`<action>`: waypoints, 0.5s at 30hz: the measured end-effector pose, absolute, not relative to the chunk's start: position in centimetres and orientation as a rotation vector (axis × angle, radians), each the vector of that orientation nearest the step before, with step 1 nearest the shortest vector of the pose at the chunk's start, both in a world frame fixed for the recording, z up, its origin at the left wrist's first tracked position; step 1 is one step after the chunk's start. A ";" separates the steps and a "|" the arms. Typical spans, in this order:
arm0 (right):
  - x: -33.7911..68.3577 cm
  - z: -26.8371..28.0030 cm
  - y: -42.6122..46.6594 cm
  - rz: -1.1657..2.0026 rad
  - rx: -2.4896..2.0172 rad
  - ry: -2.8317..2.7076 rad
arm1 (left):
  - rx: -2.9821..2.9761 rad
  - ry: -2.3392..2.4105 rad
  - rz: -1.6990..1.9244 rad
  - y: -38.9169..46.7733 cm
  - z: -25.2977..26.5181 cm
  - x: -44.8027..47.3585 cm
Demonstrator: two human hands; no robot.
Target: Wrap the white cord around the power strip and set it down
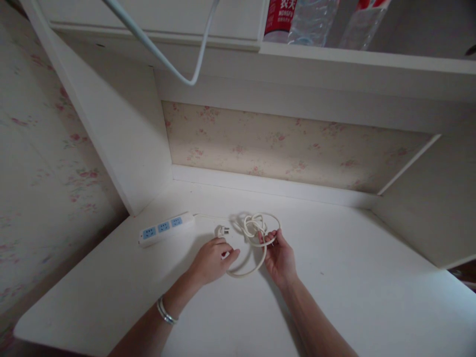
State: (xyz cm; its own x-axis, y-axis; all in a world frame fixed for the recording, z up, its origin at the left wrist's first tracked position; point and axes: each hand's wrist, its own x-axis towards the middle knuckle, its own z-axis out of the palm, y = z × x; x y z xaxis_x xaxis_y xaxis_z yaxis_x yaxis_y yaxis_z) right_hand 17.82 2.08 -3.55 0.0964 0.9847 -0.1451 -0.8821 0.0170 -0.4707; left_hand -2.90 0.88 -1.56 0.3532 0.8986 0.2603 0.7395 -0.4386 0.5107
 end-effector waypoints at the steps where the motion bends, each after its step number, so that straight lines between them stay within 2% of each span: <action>1: 17.8 -3.5 2.0 1.479 -0.505 -0.243 | 2.320 1.376 0.742 0.7 -1.5 -2.7; 7: 17.3 -3.2 1.9 1.492 -0.464 -0.250 | 2.362 1.009 0.621 -0.6 -1.5 -1.2; 11: 17.0 -2.7 1.9 1.512 -0.428 -0.280 | 2.314 0.987 0.552 -1.2 -1.9 -0.7; 15: 16.0 -1.8 1.8 1.521 -0.452 -0.419 | 2.010 1.062 0.626 -1.7 -2.6 0.2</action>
